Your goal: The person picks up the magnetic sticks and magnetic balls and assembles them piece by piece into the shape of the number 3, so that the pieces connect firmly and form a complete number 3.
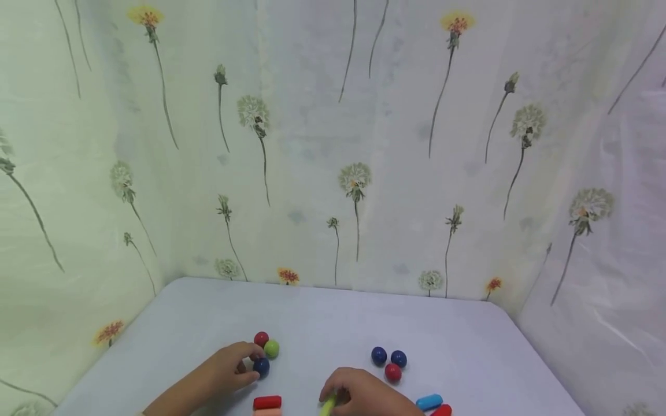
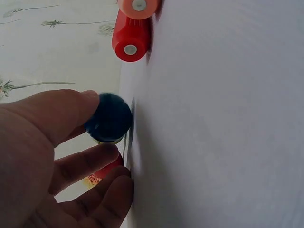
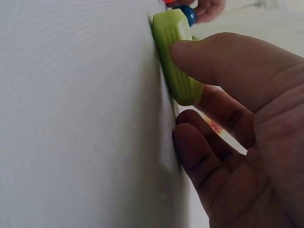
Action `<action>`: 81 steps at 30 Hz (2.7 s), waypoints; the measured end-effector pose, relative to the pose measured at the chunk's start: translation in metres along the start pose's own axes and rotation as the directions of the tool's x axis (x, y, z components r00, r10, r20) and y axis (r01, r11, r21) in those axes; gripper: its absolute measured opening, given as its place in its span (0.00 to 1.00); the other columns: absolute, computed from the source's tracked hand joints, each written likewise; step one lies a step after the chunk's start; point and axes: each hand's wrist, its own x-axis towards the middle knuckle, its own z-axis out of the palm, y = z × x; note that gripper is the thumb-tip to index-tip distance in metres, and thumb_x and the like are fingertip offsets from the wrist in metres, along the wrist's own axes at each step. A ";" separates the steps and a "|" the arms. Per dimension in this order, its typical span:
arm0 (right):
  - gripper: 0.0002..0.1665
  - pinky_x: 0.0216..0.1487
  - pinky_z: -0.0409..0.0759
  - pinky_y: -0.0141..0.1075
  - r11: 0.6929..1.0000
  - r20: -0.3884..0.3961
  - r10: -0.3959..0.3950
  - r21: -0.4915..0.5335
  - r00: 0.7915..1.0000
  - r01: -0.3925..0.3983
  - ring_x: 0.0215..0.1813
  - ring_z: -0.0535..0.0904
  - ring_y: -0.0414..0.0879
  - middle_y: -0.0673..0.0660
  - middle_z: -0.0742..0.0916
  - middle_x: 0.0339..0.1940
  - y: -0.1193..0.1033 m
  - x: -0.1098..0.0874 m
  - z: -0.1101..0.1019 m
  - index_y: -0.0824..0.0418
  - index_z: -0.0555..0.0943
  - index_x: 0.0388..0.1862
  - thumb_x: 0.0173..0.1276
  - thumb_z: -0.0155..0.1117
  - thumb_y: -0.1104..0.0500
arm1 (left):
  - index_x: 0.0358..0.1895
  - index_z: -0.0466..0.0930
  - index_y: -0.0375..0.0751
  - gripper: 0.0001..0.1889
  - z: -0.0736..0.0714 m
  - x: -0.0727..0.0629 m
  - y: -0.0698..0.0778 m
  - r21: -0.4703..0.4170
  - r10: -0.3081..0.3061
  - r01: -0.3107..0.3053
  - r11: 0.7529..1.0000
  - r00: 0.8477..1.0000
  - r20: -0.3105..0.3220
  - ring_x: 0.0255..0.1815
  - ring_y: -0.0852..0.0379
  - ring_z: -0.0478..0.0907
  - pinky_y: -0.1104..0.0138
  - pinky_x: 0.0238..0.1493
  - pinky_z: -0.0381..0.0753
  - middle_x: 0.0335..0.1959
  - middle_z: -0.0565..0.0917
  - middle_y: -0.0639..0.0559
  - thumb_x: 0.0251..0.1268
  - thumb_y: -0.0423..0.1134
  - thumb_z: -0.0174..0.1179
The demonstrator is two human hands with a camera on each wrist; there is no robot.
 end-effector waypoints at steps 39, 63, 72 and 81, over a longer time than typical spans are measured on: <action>0.13 0.44 0.81 0.39 0.981 -0.221 0.081 -0.153 0.972 -0.117 0.41 0.79 0.43 0.44 0.86 0.37 0.000 0.015 0.006 0.46 0.86 0.45 0.63 0.76 0.59 | 0.44 0.82 0.52 0.13 0.014 -0.002 0.014 -0.164 -0.046 0.063 0.984 0.993 0.106 0.39 0.53 0.78 0.57 0.46 0.84 0.39 0.84 0.55 0.60 0.36 0.75; 0.10 0.44 0.79 0.37 0.988 -0.258 0.086 -0.102 0.962 -0.115 0.41 0.80 0.43 0.43 0.87 0.37 0.001 0.014 0.002 0.43 0.88 0.42 0.63 0.77 0.54 | 0.43 0.82 0.55 0.11 0.039 0.023 0.051 -0.187 -0.037 0.068 0.980 0.986 0.164 0.43 0.55 0.81 0.52 0.52 0.86 0.40 0.86 0.57 0.63 0.39 0.75; 0.08 0.44 0.79 0.36 0.993 -0.251 0.075 -0.069 0.965 -0.095 0.41 0.81 0.42 0.42 0.88 0.38 0.001 0.012 0.012 0.42 0.88 0.42 0.64 0.76 0.53 | 0.42 0.81 0.54 0.12 0.048 0.018 0.055 -0.225 -0.055 0.099 0.969 0.980 0.192 0.40 0.55 0.80 0.58 0.46 0.83 0.38 0.85 0.58 0.63 0.40 0.75; 0.09 0.47 0.81 0.38 0.989 -0.277 0.070 -0.107 0.958 -0.103 0.43 0.82 0.41 0.41 0.88 0.39 -0.001 0.015 0.005 0.40 0.88 0.43 0.65 0.76 0.52 | 0.42 0.81 0.57 0.12 0.046 0.025 0.052 -0.233 0.001 0.036 0.972 0.988 0.157 0.41 0.57 0.81 0.58 0.50 0.83 0.39 0.85 0.61 0.62 0.40 0.76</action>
